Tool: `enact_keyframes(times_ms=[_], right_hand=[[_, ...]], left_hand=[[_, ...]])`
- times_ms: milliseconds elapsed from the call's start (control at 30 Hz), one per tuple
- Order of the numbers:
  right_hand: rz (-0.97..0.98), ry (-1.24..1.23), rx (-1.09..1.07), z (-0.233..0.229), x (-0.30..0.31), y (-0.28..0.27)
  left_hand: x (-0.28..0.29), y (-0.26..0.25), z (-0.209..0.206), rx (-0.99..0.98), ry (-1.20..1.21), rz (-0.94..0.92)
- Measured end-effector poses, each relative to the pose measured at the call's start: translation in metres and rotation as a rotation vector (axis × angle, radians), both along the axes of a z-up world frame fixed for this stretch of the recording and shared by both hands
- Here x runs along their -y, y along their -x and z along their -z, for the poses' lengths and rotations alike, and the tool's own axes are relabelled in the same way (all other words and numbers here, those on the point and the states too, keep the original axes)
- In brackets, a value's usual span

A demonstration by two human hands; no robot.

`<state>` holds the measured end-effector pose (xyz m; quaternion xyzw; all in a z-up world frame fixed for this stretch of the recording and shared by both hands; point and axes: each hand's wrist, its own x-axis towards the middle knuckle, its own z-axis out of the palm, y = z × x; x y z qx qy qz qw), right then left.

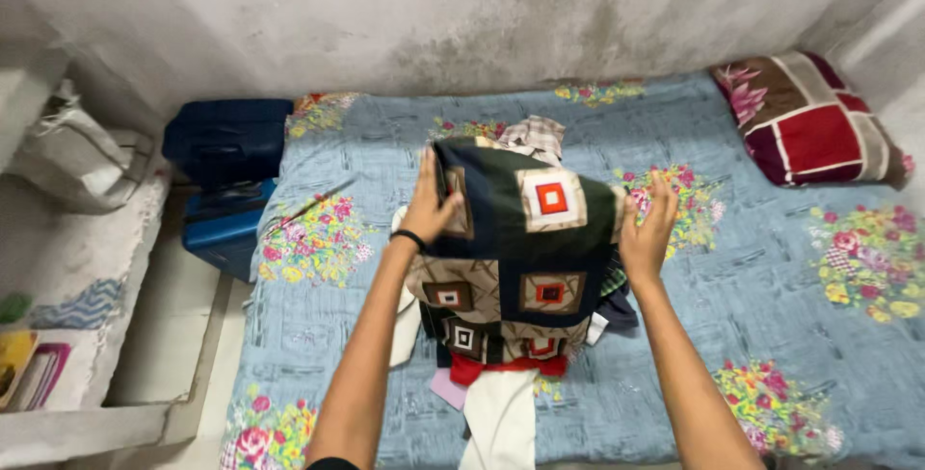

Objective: The person picks up several garments from the floor and places them onto a bed, one by one.

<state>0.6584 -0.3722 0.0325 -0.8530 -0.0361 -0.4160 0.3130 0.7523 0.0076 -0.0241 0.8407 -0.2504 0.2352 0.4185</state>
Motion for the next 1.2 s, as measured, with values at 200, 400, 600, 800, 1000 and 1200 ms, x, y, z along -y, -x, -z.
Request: enact_keyframes(times_ms=[200,400,600,800,1000,1200], right_hand=[[0.066,0.199,-0.42,0.13,-0.013,0.023],[0.026,0.281,-0.656,0.195,-0.038,0.081],[0.072,0.193,-0.749,0.215,-0.051,0.133],[0.089,0.178,-0.752,0.212,-0.046,0.198],[0.206,0.107,-0.743,0.184,-0.033,0.291],[0.443,-0.003,-0.72,0.165,-0.017,0.416]], left_hand=[[0.037,0.043,0.16,-0.434,-0.469,-0.197],[0.067,0.128,0.189,-0.565,-0.508,-0.127],[0.081,0.192,0.186,-0.528,-0.504,-0.012],[0.1,0.244,0.181,-0.612,-0.573,0.166],[0.129,0.288,0.16,-0.548,-0.673,0.352],[0.179,0.331,0.162,-0.4,-0.727,0.47]])
